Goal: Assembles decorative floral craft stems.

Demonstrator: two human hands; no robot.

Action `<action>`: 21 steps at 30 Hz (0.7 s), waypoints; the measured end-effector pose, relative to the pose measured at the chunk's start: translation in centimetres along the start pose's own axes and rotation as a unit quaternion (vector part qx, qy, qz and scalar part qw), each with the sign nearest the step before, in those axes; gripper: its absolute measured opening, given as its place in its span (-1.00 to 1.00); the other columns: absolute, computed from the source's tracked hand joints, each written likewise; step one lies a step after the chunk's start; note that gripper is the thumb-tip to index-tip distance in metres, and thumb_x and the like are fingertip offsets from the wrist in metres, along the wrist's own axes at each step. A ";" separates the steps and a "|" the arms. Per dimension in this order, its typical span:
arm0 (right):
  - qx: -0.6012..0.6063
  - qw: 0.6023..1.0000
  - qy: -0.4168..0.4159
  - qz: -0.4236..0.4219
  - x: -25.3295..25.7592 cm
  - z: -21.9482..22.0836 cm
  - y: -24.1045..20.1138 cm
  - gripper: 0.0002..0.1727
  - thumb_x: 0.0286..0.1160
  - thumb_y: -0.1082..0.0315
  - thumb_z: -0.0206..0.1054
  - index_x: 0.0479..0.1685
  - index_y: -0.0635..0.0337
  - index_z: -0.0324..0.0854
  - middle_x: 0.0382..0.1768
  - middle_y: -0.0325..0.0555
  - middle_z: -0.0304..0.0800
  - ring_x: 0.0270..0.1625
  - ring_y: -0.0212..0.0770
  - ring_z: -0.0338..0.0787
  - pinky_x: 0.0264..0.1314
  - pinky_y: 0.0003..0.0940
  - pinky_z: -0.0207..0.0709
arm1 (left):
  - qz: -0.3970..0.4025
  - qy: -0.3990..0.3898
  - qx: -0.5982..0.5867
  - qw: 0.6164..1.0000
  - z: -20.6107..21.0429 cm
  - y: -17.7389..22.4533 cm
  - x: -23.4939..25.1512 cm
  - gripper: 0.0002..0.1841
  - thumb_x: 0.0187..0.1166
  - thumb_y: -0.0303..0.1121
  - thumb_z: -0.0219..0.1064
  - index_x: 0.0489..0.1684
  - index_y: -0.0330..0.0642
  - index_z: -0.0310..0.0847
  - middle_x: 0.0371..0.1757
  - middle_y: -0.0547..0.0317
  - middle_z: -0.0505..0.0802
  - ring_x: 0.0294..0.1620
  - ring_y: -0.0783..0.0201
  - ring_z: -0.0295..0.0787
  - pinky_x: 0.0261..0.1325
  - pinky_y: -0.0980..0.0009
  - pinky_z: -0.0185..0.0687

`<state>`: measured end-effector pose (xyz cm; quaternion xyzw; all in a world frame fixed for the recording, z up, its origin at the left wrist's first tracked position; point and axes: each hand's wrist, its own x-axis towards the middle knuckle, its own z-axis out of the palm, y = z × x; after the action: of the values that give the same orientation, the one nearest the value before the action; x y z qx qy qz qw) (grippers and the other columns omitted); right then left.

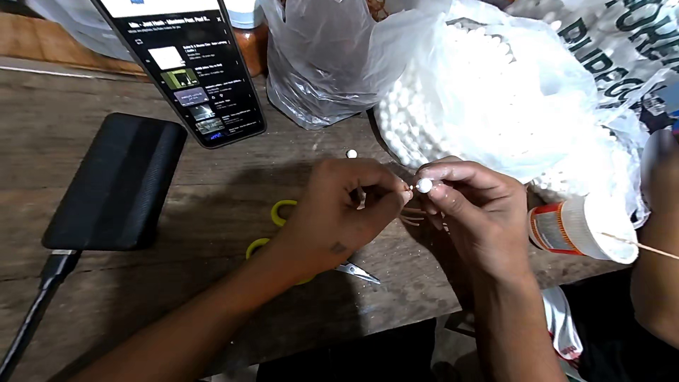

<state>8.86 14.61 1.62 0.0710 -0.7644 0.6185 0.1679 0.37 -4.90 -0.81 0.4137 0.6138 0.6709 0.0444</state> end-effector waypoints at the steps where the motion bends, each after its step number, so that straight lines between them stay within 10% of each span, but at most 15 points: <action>1: -0.007 1.000 0.000 -0.001 0.0 0.0 0.0 -0.86 0.53 0.43 0.43 -0.06 0.12 0.85 -0.18 -0.29 0.85 -0.43 -0.54 0.68 -0.43 -0.66 0.61 | 0.000 0.000 -0.001 1.000 0.1 -0.1 0.0 -0.92 0.47 -0.54 0.39 -0.34 -0.26 0.81 -0.42 0.33 0.80 -0.46 0.62 0.66 -0.45 0.72 0.57; 21: 0.069 0.996 -0.008 0.048 -0.4 -0.2 0.4 -0.87 0.52 0.40 0.46 -0.06 0.08 0.87 -0.30 -0.30 0.88 -0.45 -0.56 0.71 -0.39 -0.69 0.62 | 0.023 -0.010 0.007 1.000 0.2 -0.1 0.0 -0.92 0.46 -0.57 0.37 -0.36 -0.30 0.80 -0.42 0.34 0.79 -0.48 0.66 0.60 -0.45 0.76 0.51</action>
<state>9.18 14.84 1.15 0.0502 -0.7237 0.6765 0.1266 0.44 -4.70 -0.95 0.4346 0.6082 0.6634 0.0325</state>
